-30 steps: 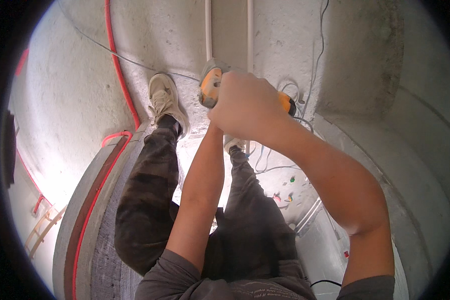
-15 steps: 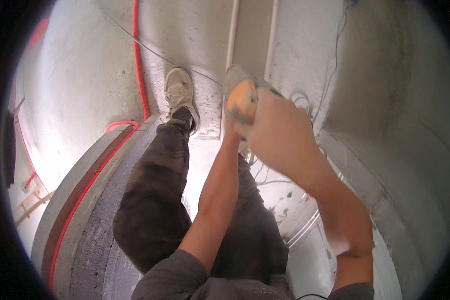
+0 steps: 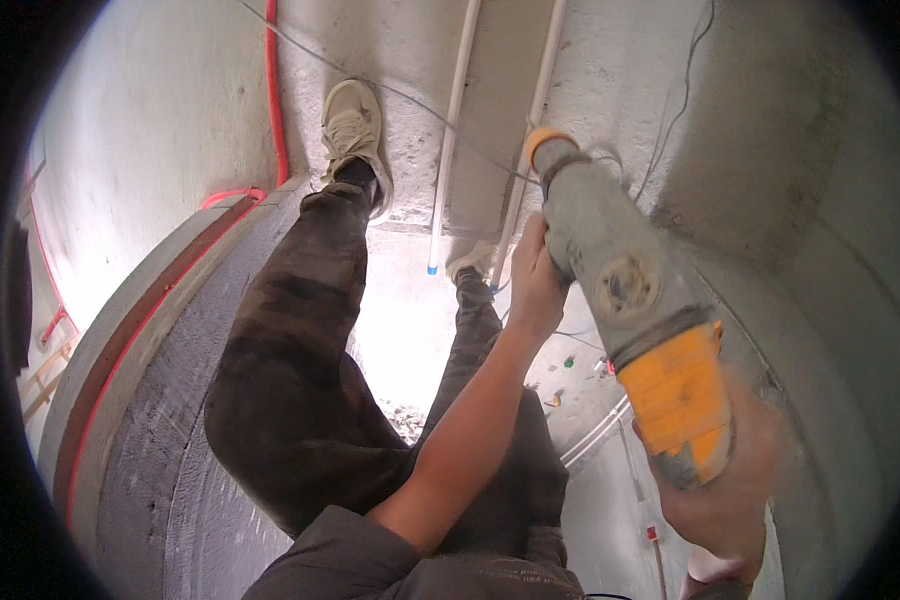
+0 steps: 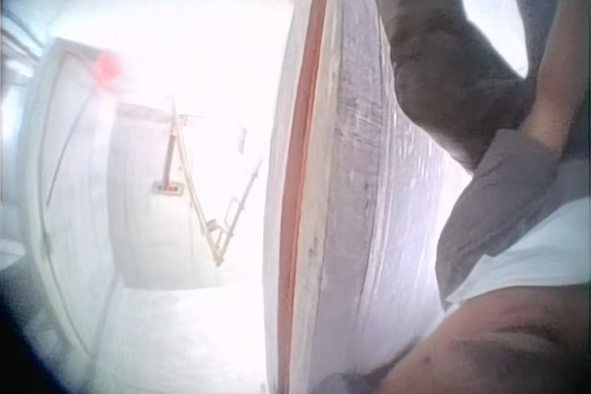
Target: The person installs white PVC pipes along a concrete wall and floor. They use a hammer to tap pipe fittings into place, a power drill to secure the pipes, and a pipe cutter to trim sections. The person remains seated on the floor throughout the task.
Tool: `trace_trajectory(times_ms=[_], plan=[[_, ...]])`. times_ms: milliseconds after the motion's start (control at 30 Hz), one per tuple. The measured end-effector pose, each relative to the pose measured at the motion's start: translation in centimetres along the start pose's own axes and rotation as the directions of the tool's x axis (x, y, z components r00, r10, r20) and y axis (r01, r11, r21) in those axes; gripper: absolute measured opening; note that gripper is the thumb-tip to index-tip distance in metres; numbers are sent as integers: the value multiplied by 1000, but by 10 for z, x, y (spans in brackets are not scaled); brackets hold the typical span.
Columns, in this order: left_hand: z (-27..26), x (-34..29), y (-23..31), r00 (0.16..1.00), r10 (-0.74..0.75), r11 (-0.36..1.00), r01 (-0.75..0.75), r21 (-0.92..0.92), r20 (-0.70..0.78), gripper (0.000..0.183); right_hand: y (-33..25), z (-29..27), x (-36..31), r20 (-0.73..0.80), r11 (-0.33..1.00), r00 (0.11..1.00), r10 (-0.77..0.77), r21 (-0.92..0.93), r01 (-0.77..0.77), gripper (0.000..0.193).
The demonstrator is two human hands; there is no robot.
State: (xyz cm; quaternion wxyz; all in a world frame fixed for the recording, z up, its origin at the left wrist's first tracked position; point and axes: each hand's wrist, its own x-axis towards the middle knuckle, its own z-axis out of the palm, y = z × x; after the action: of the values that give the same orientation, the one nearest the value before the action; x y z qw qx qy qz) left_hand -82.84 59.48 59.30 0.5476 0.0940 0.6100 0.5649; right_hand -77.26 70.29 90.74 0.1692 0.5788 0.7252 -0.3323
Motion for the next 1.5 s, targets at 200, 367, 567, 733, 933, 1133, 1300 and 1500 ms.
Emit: trace_trajectory(times_ms=[200, 367, 567, 733, 933, 1133, 1300, 1500], plan=[[-14, -80, -36, 997, -80, 973, 76, 219, 9, 38, 66, 82, -64, 26, 964, 999, 29, 264, -35, 49], [-61, -98, -113, 999, -34, 910, 35, 413, -11, 41, 93, 163, -75, 146, 881, 985, 94, 449, -151, 38], [-86, -83, -141, 994, -92, 886, 53, 461, 62, 46, 104, 215, -74, 123, 811, 972, 200, 536, -235, 40], [-100, -68, -161, 989, -111, 862, 46, 505, 100, 49, 111, 233, -64, 117, 806, 969, 218, 538, -247, 41], [-102, -49, -160, 987, -139, 828, 69, 557, 84, 49, 111, 248, -45, 111, 794, 969, 220, 557, -244, 42], [-102, -46, -156, 986, -164, 755, 122, 644, 6, 50, 110, 250, -37, 107, 821, 970, 219, 517, -242, 43], [-91, -49, -150, 977, -196, 604, 185, 775, -80, 45, 117, 248, -39, 100, 788, 967, 233, 563, -248, 31], [-88, -47, -157, 963, -221, 600, 260, 757, -156, 39, 130, 255, -38, 44, 837, 975, 218, 505, -210, 26]])
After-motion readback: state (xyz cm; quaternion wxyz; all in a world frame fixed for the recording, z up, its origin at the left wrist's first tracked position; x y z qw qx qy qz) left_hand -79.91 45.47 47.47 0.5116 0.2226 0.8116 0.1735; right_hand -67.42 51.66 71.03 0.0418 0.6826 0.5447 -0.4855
